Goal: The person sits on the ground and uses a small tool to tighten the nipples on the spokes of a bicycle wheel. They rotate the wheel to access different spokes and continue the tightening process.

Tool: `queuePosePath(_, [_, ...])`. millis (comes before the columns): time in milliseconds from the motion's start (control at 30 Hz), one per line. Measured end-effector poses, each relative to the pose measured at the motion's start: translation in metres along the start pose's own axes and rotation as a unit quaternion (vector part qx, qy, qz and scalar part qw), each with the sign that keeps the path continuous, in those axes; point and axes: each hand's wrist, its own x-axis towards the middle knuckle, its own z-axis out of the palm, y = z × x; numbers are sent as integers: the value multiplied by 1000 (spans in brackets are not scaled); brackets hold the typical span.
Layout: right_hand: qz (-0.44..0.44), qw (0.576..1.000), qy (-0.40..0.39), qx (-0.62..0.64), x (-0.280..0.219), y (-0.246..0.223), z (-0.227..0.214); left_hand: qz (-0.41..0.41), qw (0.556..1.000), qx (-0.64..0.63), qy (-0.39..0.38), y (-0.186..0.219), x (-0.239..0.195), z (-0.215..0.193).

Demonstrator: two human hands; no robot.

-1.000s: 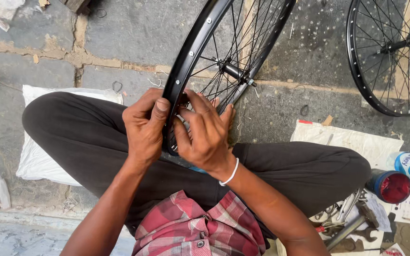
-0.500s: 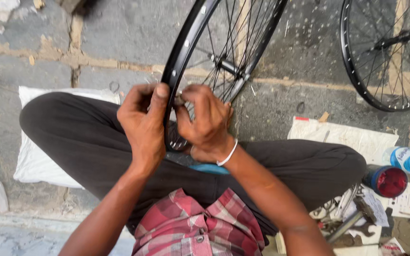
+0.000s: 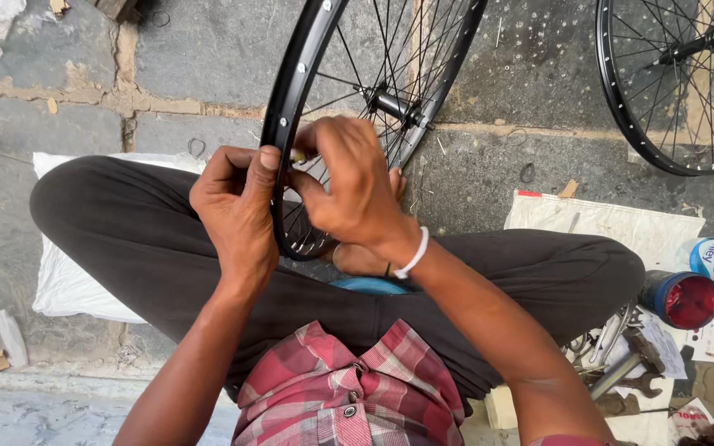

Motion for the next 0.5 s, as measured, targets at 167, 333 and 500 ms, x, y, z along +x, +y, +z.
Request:
queuePosePath(167, [-89,970,200,-105,-34,-17,24,-10,999,16,-26,-1,0,-3])
queuePosePath(333, [-62,982,178,0,-34,-9,21,33,993,-17,-116,0,8,-10])
queuePosePath(500, [19,971,-10,238,-7,6,-11,4,997,-50,-52,-1,9,-2])
